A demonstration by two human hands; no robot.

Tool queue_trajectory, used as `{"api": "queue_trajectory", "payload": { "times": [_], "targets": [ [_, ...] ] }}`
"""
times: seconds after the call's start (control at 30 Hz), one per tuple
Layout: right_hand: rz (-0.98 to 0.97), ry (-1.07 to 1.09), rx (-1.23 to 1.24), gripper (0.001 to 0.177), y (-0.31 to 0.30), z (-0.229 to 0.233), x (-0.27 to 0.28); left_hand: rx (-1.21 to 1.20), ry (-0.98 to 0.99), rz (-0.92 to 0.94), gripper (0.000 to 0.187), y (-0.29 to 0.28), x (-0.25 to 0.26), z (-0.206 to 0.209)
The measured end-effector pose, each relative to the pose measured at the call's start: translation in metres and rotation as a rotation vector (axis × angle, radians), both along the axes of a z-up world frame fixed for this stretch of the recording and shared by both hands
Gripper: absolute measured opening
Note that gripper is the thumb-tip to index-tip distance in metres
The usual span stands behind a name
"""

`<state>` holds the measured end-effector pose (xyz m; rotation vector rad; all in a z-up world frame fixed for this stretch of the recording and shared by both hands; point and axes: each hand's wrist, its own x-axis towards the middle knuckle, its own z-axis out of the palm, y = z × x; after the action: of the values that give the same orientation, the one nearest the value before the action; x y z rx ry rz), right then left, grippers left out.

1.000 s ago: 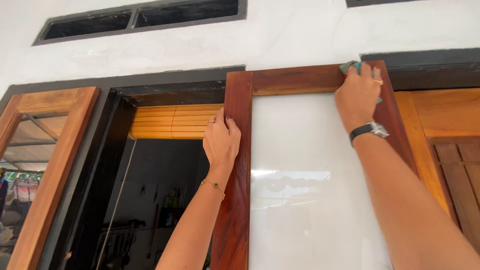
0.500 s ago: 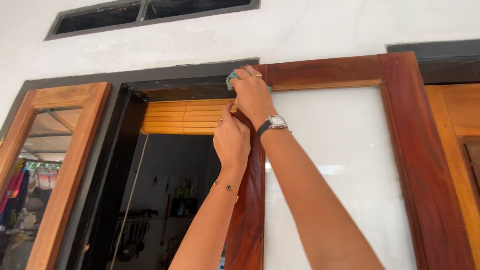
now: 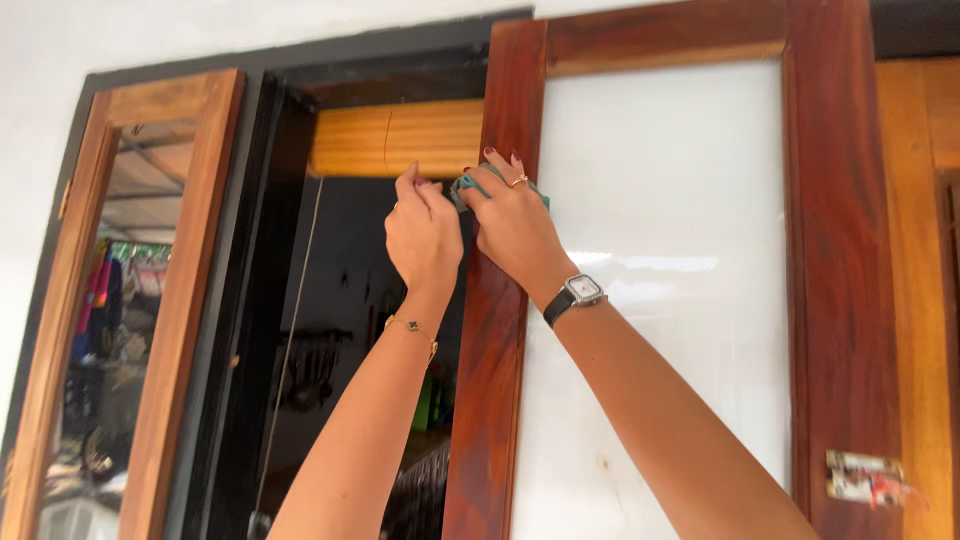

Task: The person wipes the wooden frame of a window with a cloth. They systematically clean the vertical and horizontal sections of the frame, moving from the lower parts to the upper parts and back down.

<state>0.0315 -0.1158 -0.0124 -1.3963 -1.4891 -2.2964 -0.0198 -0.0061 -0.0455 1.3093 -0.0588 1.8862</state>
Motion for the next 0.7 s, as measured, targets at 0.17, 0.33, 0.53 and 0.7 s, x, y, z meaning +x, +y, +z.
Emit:
{"api": "queue_trajectory", "payload": {
  "times": [0.17, 0.33, 0.53, 0.7],
  "targets": [
    [-0.005, 0.111, -0.067, 0.043, -0.009, -0.098, -0.014, -0.011, 0.012, -0.038, 0.045, -0.017, -0.009, -0.053],
    [-0.008, 0.244, -0.133, 0.045, -0.029, -0.195, -0.026, 0.006, 0.163, 0.005, 0.046, -0.034, -0.019, -0.134],
    [-0.074, 0.323, -0.176, 0.034, -0.042, -0.320, -0.041, -0.051, 0.329, 0.026, 0.045, -0.037, -0.046, -0.244],
    [-0.058, 0.385, -0.249, 0.022, -0.052, -0.426, -0.050, -0.275, 0.395, -0.003, 0.045, -0.035, -0.077, -0.346]
  ]
}}
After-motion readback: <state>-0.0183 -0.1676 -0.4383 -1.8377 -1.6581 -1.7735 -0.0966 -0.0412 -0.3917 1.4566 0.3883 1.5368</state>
